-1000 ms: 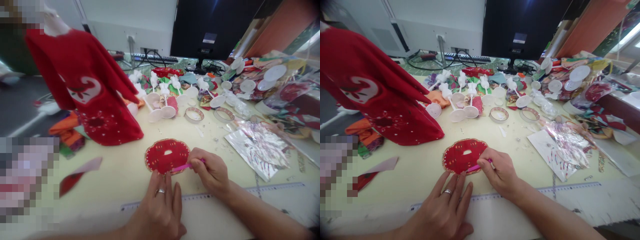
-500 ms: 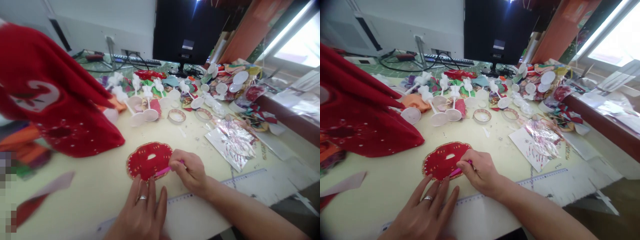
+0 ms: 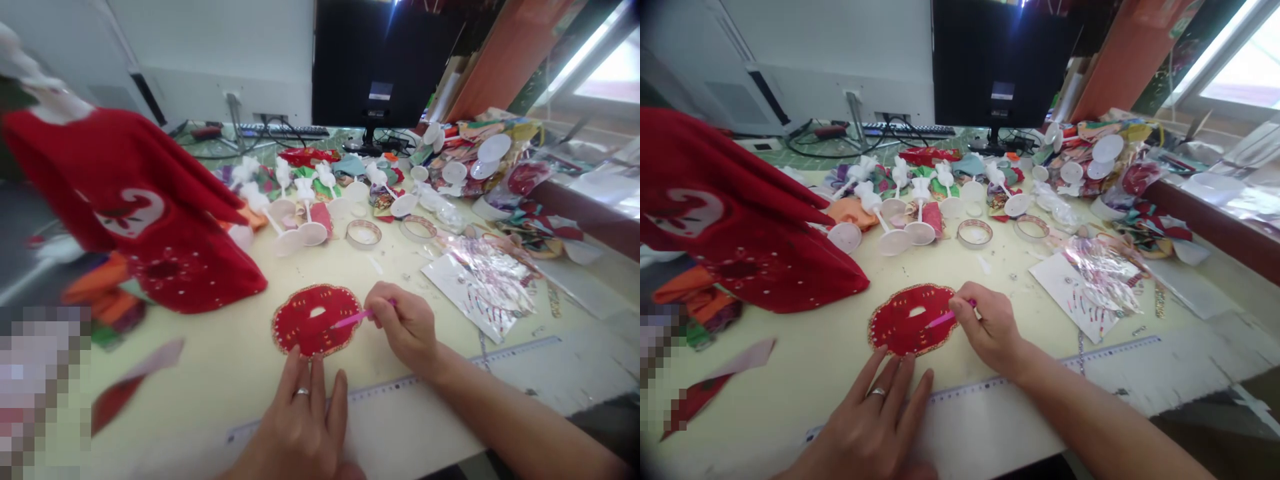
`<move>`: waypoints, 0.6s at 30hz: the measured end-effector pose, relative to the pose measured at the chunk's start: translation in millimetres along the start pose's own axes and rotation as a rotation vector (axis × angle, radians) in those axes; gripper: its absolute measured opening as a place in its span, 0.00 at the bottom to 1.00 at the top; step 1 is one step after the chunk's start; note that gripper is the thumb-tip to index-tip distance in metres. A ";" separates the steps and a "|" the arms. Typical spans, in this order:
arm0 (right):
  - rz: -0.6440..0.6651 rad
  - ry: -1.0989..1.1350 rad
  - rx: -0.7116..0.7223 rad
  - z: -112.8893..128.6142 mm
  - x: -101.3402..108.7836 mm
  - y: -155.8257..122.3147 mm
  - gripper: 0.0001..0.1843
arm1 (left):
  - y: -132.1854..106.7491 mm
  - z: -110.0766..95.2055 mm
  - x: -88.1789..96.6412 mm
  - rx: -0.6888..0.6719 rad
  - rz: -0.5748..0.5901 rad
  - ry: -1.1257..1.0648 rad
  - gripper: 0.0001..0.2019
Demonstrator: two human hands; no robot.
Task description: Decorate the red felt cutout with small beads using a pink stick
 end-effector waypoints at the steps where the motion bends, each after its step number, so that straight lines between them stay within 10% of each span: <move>1: -0.018 -0.003 0.005 -1.3 2.1 1.3 0.13 | 1.4 1.1 1.6 -0.001 0.021 0.002 0.34; 11: -0.642 -0.268 -0.039 -27.0 78.5 23.2 0.18 | -6.3 9.7 -10.3 -0.012 0.060 0.054 0.33; 18: -0.561 -0.490 -0.009 -39.8 92.9 26.3 0.19 | -7.3 26.7 -16.9 -0.256 0.035 0.123 0.28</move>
Point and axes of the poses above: each hand's wrist, its own y-axis towards the middle knuckle, its own x-axis out of the back of the hand, z = x × y, the point moved 2 cm from there along y, towards the middle knuckle, and after that the axes turned 1 degree about z, right-handed, at the moved point
